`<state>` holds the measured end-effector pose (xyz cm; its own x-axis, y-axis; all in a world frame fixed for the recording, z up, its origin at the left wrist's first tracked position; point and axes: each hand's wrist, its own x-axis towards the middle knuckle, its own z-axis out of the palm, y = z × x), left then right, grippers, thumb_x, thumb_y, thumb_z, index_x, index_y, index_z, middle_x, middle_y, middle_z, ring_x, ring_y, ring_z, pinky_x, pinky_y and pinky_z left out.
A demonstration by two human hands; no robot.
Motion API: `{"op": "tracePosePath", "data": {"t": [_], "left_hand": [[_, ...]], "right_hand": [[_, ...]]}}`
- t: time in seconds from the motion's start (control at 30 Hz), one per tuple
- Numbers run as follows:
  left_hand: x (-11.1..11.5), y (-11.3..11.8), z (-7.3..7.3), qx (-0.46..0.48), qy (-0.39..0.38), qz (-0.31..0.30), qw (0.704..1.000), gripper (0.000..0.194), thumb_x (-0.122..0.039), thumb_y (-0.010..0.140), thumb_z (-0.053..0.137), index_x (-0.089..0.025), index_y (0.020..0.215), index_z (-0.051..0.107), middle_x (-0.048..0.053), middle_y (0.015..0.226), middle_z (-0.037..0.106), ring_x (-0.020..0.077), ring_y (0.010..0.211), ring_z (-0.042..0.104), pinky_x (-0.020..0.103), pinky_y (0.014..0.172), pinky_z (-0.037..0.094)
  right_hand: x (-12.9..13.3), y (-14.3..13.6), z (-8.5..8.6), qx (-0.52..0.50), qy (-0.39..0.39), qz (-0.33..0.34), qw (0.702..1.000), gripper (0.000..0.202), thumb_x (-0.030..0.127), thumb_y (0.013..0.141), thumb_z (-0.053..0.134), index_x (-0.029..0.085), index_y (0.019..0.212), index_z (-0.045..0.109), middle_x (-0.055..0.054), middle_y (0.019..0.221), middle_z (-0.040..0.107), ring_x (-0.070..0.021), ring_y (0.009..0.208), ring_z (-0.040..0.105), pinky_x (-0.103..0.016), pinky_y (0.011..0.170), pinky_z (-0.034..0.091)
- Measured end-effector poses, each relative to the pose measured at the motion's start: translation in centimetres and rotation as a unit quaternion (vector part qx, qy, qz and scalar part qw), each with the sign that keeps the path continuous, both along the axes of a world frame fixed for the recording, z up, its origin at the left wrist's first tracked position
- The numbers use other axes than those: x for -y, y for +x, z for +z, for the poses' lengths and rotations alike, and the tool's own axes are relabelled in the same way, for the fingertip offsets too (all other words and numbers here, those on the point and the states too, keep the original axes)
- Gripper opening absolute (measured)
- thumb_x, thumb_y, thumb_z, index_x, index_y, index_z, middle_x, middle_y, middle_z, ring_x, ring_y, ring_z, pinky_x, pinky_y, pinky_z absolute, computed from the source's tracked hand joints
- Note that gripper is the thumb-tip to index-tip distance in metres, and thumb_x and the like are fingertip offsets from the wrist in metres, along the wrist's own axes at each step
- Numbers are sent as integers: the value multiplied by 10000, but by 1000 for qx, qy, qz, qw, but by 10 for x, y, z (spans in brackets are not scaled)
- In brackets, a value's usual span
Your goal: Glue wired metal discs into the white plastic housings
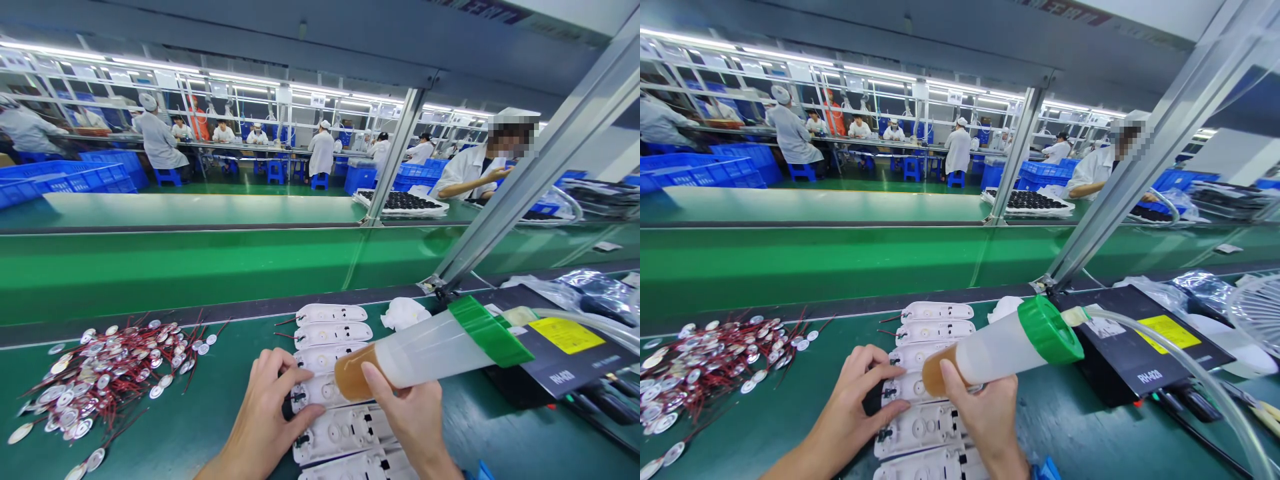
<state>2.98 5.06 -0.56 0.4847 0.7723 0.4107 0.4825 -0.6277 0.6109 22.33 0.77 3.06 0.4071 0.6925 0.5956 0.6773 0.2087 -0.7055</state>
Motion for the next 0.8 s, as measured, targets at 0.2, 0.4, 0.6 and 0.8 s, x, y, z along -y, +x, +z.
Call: {"op": "tracePosePath", "data": {"t": [0.2, 0.4, 0.6, 0.8], "left_hand": [[0, 0, 1, -9, 0, -1, 1000, 229, -302, 768, 669, -266, 982, 595, 35, 902, 534, 217, 855, 486, 384, 756, 425], [-1, 0, 0, -3, 1, 6, 1000, 240, -301, 749, 689, -270, 971, 604, 34, 903, 537, 218, 853, 489, 377, 750, 425], [-1, 0, 0, -7, -4, 0, 1000, 239, -310, 762, 677, -270, 984, 597, 33, 911, 537, 218, 861, 484, 379, 757, 422], [-1, 0, 1, -2, 1, 3, 1000, 242, -283, 764, 670, -267, 990, 584, 33, 913, 535, 221, 865, 485, 384, 764, 423]], "right_hand": [[0, 1, -1, -1, 7, -3, 1000, 267, 431, 719, 650, 176, 647, 685, -65, 607, 664, -232, 513, 643, -250, 490, 554], [1, 3, 1, -21, -27, -13, 999, 301, 467, 692, 640, 174, 644, 694, -77, 599, 660, -242, 510, 638, -267, 496, 555], [0, 3, 3, -38, -14, 6, 999, 266, 434, 694, 659, 180, 615, 671, -62, 565, 648, -222, 468, 621, -238, 443, 529], [2, -4, 7, -186, -39, 1, 982, 278, 452, 628, 711, 177, 640, 671, -71, 623, 660, -241, 566, 637, -271, 537, 545]]}}
